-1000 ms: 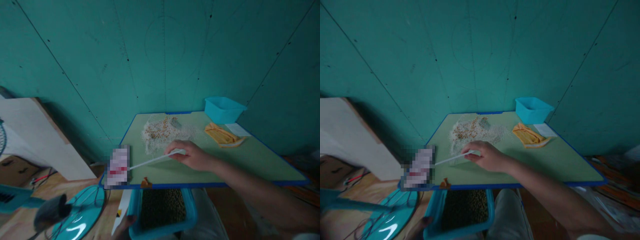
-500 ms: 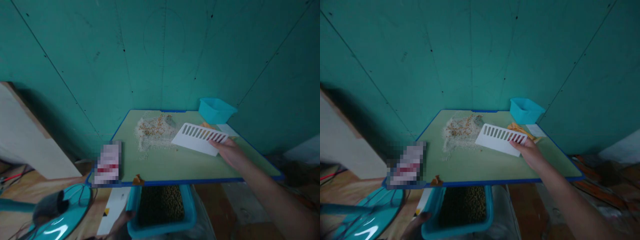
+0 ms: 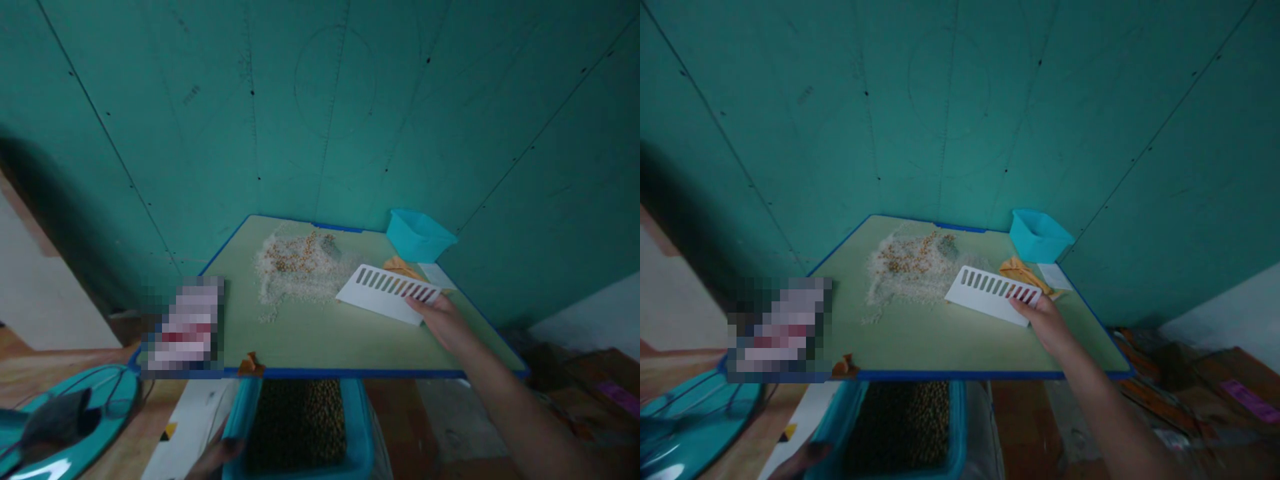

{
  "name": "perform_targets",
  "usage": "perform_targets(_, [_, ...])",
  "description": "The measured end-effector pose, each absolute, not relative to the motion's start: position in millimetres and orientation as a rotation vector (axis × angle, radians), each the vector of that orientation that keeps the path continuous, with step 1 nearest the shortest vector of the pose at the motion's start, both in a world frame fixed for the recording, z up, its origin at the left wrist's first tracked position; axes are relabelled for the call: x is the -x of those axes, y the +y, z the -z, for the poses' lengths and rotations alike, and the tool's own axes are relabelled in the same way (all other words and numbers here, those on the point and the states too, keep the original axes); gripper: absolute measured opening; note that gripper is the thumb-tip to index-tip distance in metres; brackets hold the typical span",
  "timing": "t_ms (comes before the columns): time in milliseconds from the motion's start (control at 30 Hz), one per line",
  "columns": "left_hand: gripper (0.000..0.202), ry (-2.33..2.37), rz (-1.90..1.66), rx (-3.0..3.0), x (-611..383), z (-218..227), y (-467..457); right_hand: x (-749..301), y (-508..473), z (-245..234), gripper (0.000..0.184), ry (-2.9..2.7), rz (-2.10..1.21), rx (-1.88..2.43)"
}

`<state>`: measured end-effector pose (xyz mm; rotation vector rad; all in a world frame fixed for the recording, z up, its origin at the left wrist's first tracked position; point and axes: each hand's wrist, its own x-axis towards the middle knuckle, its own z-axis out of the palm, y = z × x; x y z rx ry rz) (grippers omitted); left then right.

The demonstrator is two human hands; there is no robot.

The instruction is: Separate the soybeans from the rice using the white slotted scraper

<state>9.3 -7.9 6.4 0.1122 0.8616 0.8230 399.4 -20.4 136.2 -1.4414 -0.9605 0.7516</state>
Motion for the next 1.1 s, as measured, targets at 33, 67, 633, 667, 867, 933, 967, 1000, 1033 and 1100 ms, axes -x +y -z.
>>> perform_targets(33, [0.095, 0.912, -0.807, -0.103, -6.9, 6.1, -3.2, -399.7, -21.7, -135.8, 0.036, -0.975, -0.748, 1.448])
perform_targets(67, [0.1, 0.972, -0.785, -0.089, -4.7, 16.9, 1.3, -399.6, -23.0, -135.4, 0.036, -0.993, -0.748, 1.455])
perform_targets(633, [0.074, 0.948, -0.79, -0.206, -12.8, -29.6, -10.3, -362.1, -59.7, -150.5, 0.023, -1.168, -0.791, 1.605])
perform_targets(667, [0.071, 0.9, -0.801, -0.234, -16.4, -36.6, -16.3, -357.9, -64.9, -151.9, 0.022, -1.185, -0.785, 1.617])
perform_targets(867, [0.064, 0.906, -0.763, -0.304, -35.0, -69.8, -27.7, -331.7, -95.9, -152.1, 0.02, -1.147, -0.69, 1.585])
perform_targets(933, [0.063, 0.93, -0.73, -0.31, -39.7, -72.5, -28.4, -327.8, -102.5, -150.9, 0.021, -1.142, -0.706, 1.586])
perform_targets(967, [0.063, 0.945, -0.724, -0.313, -41.6, -72.5, -28.8, -327.2, -104.6, -150.2, 0.021, -1.159, -0.733, 1.593])
perform_targets(1000, [0.062, 0.955, -0.725, -0.317, -43.0, -72.0, -29.2, -327.2, -105.8, -149.6, 0.022, -1.175, -0.759, 1.597])
perform_targets(1033, [0.061, 0.959, -0.733, -0.324, -43.9, -71.3, -29.6, -327.5, -106.3, -148.8, 0.022, -1.186, -0.781, 1.6])
perform_targets(1100, [0.06, 0.956, -0.741, -0.325, -44.1, -69.9, -30.2, -327.7, -105.2, -146.6, 0.022, -1.169, -0.772, 1.589])
